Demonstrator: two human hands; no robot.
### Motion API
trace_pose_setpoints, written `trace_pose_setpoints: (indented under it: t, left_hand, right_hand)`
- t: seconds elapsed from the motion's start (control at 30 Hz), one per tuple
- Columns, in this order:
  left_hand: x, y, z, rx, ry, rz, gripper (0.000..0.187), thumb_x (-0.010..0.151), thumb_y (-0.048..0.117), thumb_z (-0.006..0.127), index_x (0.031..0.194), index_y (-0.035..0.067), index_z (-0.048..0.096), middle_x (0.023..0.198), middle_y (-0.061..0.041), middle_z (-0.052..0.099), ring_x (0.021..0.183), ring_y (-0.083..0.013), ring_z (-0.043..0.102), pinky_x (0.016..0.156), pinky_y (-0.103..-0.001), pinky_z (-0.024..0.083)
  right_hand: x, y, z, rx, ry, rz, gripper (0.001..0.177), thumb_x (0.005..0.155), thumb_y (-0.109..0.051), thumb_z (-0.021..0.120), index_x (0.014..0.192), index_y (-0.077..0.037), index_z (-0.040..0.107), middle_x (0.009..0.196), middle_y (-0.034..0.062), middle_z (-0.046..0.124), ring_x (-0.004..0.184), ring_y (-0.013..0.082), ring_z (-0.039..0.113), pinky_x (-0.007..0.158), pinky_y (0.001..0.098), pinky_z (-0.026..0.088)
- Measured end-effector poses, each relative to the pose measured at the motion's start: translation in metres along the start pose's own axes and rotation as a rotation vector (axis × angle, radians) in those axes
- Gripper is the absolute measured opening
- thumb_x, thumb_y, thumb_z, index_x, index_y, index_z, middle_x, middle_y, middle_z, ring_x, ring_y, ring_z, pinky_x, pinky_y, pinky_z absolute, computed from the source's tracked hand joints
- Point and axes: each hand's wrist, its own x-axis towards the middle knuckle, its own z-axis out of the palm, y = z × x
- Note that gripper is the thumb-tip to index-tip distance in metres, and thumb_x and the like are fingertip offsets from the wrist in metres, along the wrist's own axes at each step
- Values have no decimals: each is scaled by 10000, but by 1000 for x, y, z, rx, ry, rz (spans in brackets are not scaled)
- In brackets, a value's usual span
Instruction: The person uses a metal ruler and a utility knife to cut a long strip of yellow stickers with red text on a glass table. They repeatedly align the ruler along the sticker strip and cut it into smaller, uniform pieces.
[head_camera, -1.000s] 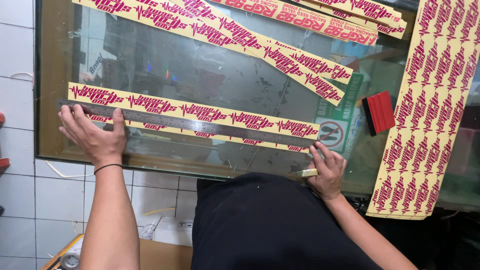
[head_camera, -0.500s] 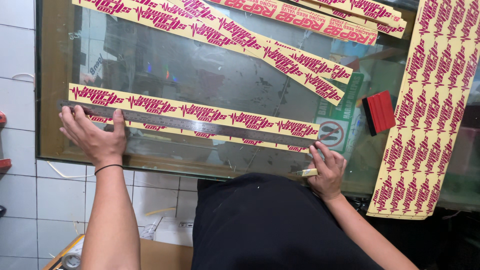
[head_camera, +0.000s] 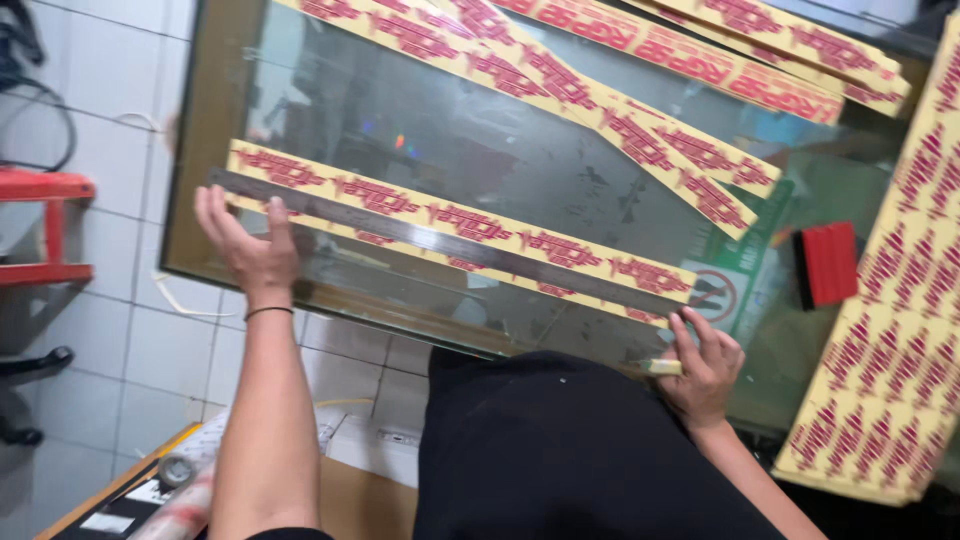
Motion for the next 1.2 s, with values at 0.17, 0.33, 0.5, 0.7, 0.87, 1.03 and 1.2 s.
trace_pose_setpoints:
  t: [0.17,0.33,0.5,0.7,0.87,1.03,1.2]
  left_hand:
    - [-2,61,-16,138,-110,-67,808,1008,512,625,1516,-61,369,1576,-319,342,1489,-475,325,1228,-615,264]
    - [2,91,-15,270,-232,-177,952,975,670,485,1605,-5,254,1677,-235,271,1572,-390,238,1278,-599,154]
    - [0,91,-15,259,-208,-189,955,941,630,556,1599,-8,287,1669,-213,309,1561,-362,288,1279,-572,191]
    - [2,94,-17,261,-229,-207,931,942,657,516,1575,-10,370,1656,-221,328,1548,-368,301,1273,-554,174]
    - [0,90,-14,246,-188,-196,919,926,616,575,1556,-27,391,1640,-233,351,1537,-376,324,1274,-556,188]
    - [0,91,-14,240,-193,-202,926,922,607,580,1561,-30,372,1644,-234,344,1543,-371,312,1277,-553,181]
    - [0,91,-14,230,-217,-216,939,938,641,528,1572,-30,352,1657,-230,320,1555,-368,283,1284,-548,153]
  right_hand:
    - [-11,2,-2,65,-109,-3,413,925,22,651,1298,-108,773,1398,82,702,1076,325,603,990,446,456]
    - [-25,19,7,22,-105,-61,423,937,-13,646,1327,-111,775,1433,99,708,1064,319,630,1006,436,483]
    - [-31,32,15,-20,-35,-143,378,933,-4,648,1260,-72,825,1384,130,761,1020,273,668,954,401,488]
    - [-25,33,25,22,79,-215,339,916,8,628,1177,-4,845,1248,213,799,976,320,729,888,429,515]
    - [-32,46,33,35,57,-226,365,874,38,640,1179,-5,835,1247,223,795,991,303,718,871,415,511]
    - [-38,53,35,78,45,-230,371,860,63,649,1183,6,821,1246,244,779,1035,317,747,850,439,537]
    - [-49,62,36,49,-65,-175,376,878,38,687,1229,-26,805,1308,221,758,1059,333,738,854,462,560]
